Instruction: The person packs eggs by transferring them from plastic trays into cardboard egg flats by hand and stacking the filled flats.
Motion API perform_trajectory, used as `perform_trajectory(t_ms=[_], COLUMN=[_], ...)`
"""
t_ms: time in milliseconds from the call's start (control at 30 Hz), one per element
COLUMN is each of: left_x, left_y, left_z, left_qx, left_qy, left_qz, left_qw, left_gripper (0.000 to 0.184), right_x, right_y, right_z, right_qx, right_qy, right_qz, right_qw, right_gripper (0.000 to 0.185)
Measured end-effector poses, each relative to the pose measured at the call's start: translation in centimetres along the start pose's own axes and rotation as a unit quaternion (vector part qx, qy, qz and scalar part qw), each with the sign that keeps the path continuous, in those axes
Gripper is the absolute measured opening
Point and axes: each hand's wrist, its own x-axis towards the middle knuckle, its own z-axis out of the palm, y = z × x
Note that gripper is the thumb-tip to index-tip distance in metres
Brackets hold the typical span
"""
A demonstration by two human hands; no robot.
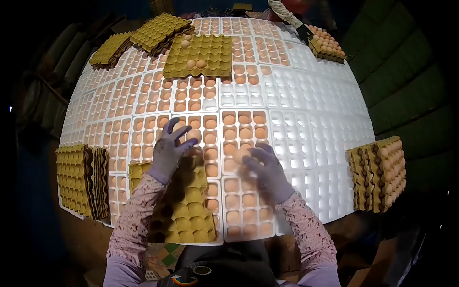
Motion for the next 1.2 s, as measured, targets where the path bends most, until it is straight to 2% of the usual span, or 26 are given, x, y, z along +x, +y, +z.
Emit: perform_trajectory(t_ms=[33,67,100,133,200,233,300,333,367,400,433,500,533,600,633,667,733,800,867,933,1000,1067,1133,1167,1200], left_x=[3.4,6.0,8.6,10.4,12.5,13.1,13.5,13.9,14.3,15.0,16.0,18.0,18.9,20.8,21.8,22.4,23.3,22.6,19.9,14.0,6.7,-1.8,-11.1,-16.8,-21.8], left_y=[1.4,0.1,-0.4,-0.7,-1.1,-1.3,-0.8,-0.4,0.1,0.6,1.6,4.3,3.7,1.8,1.1,0.0,-2.1,-0.2,0.3,1.5,-0.2,-2.8,-5.3,-7.6,-9.4], left_z=[1.2,3.7,5.4,7.0,9.0,9.9,10.6,10.8,11.5,12.4,13.3,13.4,14.3,16.6,17.2,18.5,21.2,19.6,16.3,10.1,4.1,-1.7,-6.5,-7.7,-8.4], left_qx=[-0.027,0.023,0.082,0.14,0.184,0.222,0.198,0.168,0.125,0.044,0.054,0.073,0.076,0.033,-0.088,-0.089,0.047,0.032,-0.066,-0.078,-0.022,0.084,0.164,0.203,0.232], left_qy=[-0.009,0.014,0.01,0.003,-0.028,-0.057,-0.05,-0.035,-0.003,-0.018,-0.059,-0.142,-0.142,0.024,0.03,0.031,0.128,0.114,0.163,0.134,0.118,0.118,0.081,0.066,0.011], left_qz=[-0.061,-0.026,-0.023,-0.022,-0.045,-0.064,-0.068,-0.062,-0.022,-0.018,-0.045,-0.105,-0.107,-0.064,-0.061,-0.065,0.03,0.017,0.03,-0.024,-0.06,-0.157,-0.302,-0.348,-0.408], left_qw=[0.998,0.999,0.996,0.99,0.981,0.971,0.977,0.983,0.992,0.999,0.996,0.982,0.981,0.997,0.994,0.993,0.99,0.993,0.984,0.988,0.991,0.977,0.936,0.913,0.883], left_gripper=[0.044,0.046,0.045,0.044,0.042,0.04,0.041,0.042,0.04,0.039,0.04,0.044,0.044,0.045,0.044,0.044,0.04,0.039,0.037,0.036,0.034,0.037,0.049,0.06,0.069], right_x=[3.0,6.0,9.8,12.6,17.9,20.1,23.6,25.0,26.3,27.4,28.1,29.8,30.8,32.1,32.5,32.9,35.2,36.3,33.5,28.9,22.5,15.5,8.8,5.3,1.7], right_y=[-0.3,-0.6,0.5,-0.4,-1.1,-1.7,-2.4,-1.7,-0.9,-0.3,-0.8,-0.2,-0.1,-0.2,0.0,0.2,4.0,6.4,5.0,3.2,1.9,2.7,5.3,6.9,8.7], right_z=[-1.1,-2.2,-3.3,-3.2,-3.1,-3.1,-3.0,-3.1,-3.1,-3.1,-2.8,-2.3,-2.2,-2.8,-3.3,-3.8,-4.2,-4.9,-6.0,-6.5,-6.4,-5.3,-3.2,-1.3,0.8], right_qx=[-0.11,-0.212,-0.401,-0.43,-0.53,-0.526,-0.638,-0.634,-0.57,-0.502,-0.469,-0.461,-0.454,-0.423,-0.341,-0.255,-0.222,-0.355,-0.279,-0.186,-0.192,-0.155,-0.311,-0.347,-0.383], right_qy=[0.003,0.017,0.048,0.085,0.094,0.086,-0.027,-0.032,-0.014,0.004,0.002,-0.001,0.004,0.014,0.047,0.078,0.086,0.128,0.105,0.068,0.038,-0.033,-0.107,-0.134,-0.158], right_qz=[-0.051,-0.1,-0.222,-0.207,-0.242,-0.241,-0.14,-0.14,-0.184,-0.226,-0.223,-0.231,-0.242,-0.248,-0.243,-0.234,-0.253,-0.342,-0.346,-0.303,-0.311,-0.286,-0.304,-0.302,-0.301], right_qw=[0.993,0.972,0.887,0.875,0.808,0.811,0.757,0.76,0.801,0.835,0.855,0.857,0.858,0.871,0.907,0.935,0.938,0.86,0.89,0.932,0.93,0.945,0.894,0.878,0.859], right_gripper=[0.036,0.036,0.041,0.046,0.045,0.045,0.039,0.039,0.038,0.037,0.038,0.035,0.032,0.029,0.03,0.033,0.03,0.028,0.03,0.036,0.041,0.044,0.051,0.057,0.063])
